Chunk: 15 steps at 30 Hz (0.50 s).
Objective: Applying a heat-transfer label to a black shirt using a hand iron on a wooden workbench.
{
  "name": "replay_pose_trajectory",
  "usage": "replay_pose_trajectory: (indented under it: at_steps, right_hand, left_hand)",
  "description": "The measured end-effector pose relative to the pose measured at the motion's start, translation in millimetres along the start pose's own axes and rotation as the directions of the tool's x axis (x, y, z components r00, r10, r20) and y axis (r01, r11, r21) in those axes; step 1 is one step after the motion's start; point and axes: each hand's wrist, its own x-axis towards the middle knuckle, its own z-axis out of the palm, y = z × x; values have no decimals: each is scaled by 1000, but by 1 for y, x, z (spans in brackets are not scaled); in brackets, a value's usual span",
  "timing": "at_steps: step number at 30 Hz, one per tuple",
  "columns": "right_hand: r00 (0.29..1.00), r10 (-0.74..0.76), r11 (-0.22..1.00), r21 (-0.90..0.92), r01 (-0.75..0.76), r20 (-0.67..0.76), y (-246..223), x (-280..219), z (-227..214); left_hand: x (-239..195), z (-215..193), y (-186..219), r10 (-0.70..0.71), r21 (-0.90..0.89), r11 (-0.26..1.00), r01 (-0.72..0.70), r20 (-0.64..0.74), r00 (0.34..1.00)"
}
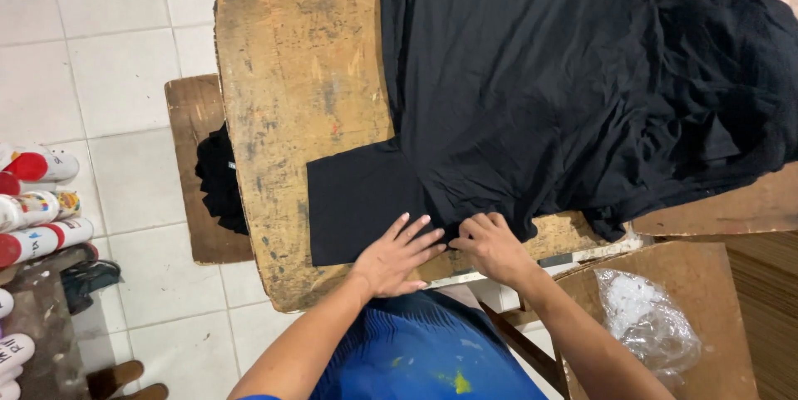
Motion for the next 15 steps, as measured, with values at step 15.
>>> replay_pose_trajectory:
  at_steps: [15]
  right_hand:
    - [944,116,975,218,-48,-309,-39,166,19]
  left_hand:
    - [10,-45,-69,-657,75,752,654,19,753]
